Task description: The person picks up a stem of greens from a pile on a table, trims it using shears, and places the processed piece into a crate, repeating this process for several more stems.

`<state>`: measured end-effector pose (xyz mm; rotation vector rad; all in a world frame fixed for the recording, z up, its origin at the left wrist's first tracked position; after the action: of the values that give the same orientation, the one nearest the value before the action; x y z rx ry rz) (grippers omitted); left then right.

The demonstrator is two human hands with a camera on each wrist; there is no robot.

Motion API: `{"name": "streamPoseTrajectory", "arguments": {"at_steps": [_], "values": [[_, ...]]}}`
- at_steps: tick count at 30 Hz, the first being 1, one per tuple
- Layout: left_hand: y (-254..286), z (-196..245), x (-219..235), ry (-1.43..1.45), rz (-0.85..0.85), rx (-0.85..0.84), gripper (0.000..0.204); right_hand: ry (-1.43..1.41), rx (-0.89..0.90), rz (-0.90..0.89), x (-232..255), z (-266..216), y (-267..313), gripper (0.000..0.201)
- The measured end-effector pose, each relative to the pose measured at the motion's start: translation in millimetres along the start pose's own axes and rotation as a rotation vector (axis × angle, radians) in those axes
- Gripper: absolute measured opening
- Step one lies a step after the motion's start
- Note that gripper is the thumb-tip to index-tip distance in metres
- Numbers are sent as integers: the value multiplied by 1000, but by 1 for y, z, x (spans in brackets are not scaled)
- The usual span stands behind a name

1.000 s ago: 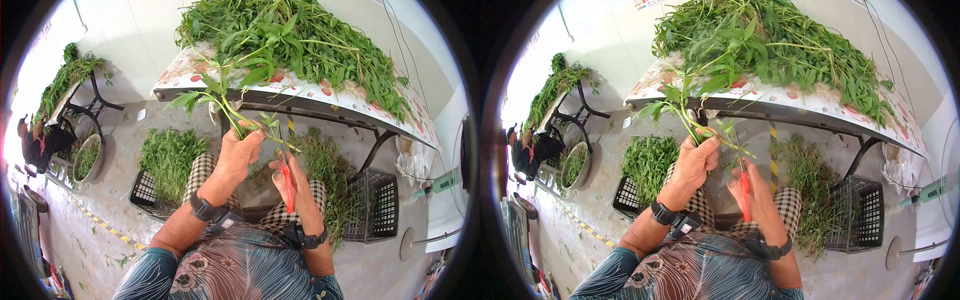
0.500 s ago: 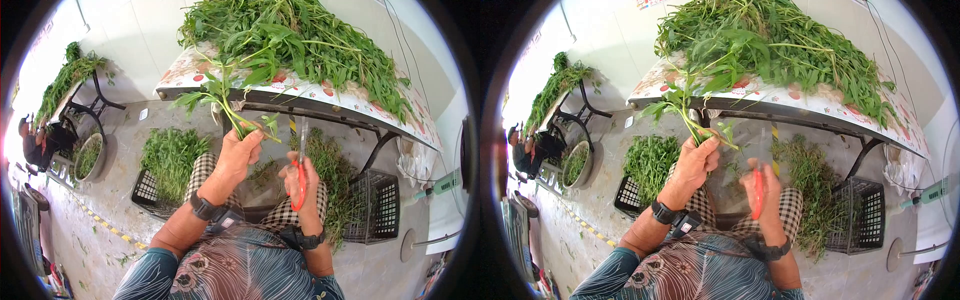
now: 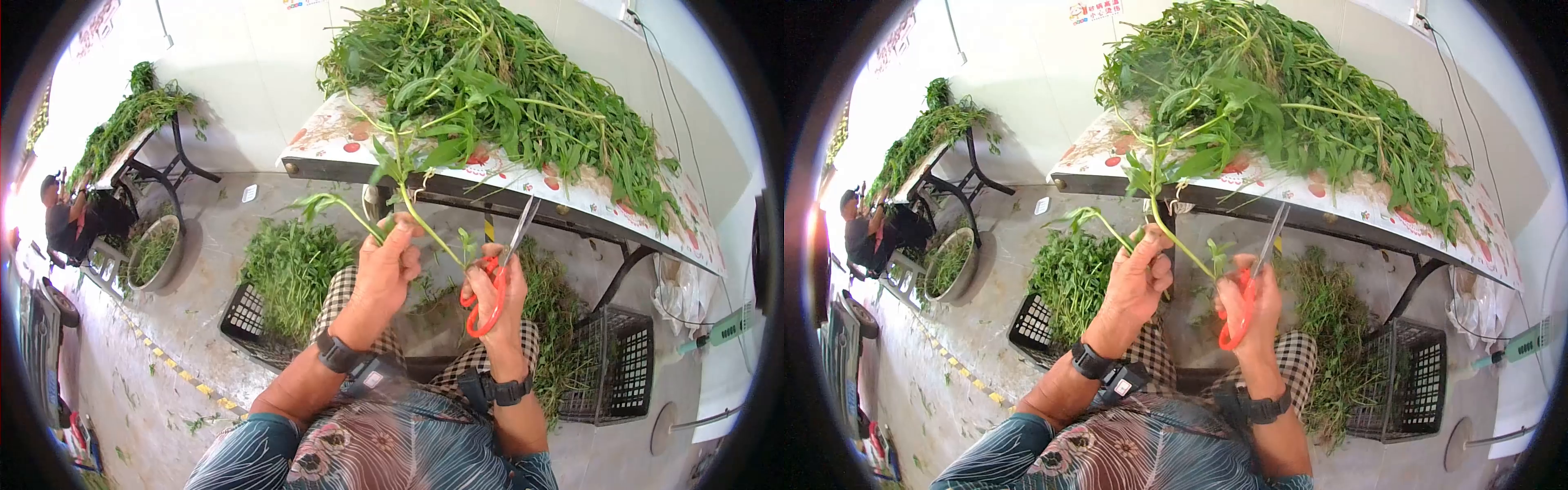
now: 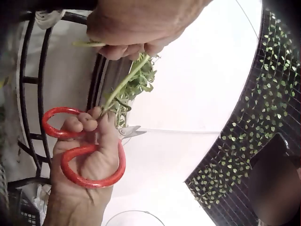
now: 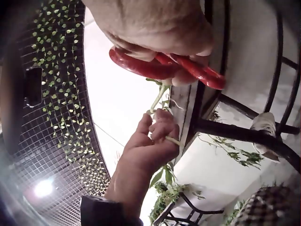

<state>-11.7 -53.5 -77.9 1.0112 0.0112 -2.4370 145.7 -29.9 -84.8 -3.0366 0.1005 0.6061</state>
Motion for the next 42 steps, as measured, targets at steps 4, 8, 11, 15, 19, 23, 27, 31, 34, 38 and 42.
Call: {"name": "streamPoseTrajectory", "arguments": {"at_steps": [4, 8, 11, 15, 19, 23, 27, 31, 34, 38, 42], "values": [[0, 0, 8, -74, -21, 20, 12, 109, 41, -51, -4, 4, 7, 29], [2, -2, 15, -94, -51, 4, 12, 205, 109, -194, -14, 11, 12, 29], [8, 13, 16, -135, -94, -50, 11, 299, 92, -296, -25, 13, 14, 31], [-1, 51, 38, -142, 49, -212, 13, 233, 2, -430, -38, 21, 11, 32], [-17, 76, 80, 8, 144, -128, 18, 293, -105, -525, -42, 5, 3, 41], [-14, 74, 100, -126, 148, -203, 22, 221, -147, -659, -58, -10, 3, 54], [-8, 77, 101, -138, 133, -235, 25, 259, -211, -818, -76, -25, 0, 58], [-2, 83, 102, -290, 114, -375, 27, 310, -211, -894, -101, -33, -11, 60], [-4, 83, 105, -419, 107, -482, 28, 246, -262, -926, -120, -25, -21, 62], [-4, 106, 86, -389, 175, -452, 27, 42, -378, -971, -141, -29, -35, 73], [-9, 136, 67, -172, 178, -432, 30, 221, -408, -951, -148, -45, -51, 81]]}}
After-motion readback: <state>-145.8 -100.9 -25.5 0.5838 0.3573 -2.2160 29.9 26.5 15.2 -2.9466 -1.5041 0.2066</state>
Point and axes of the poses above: each hand's wrist, its own y-axis away from the middle knuckle, its own x-axis out of the back of the hand, z = x × y, the point moved 4 cm from there along -y, towards the middle knuckle, and after that the axes turned 13 degrees about z, right-handed, at the moved point
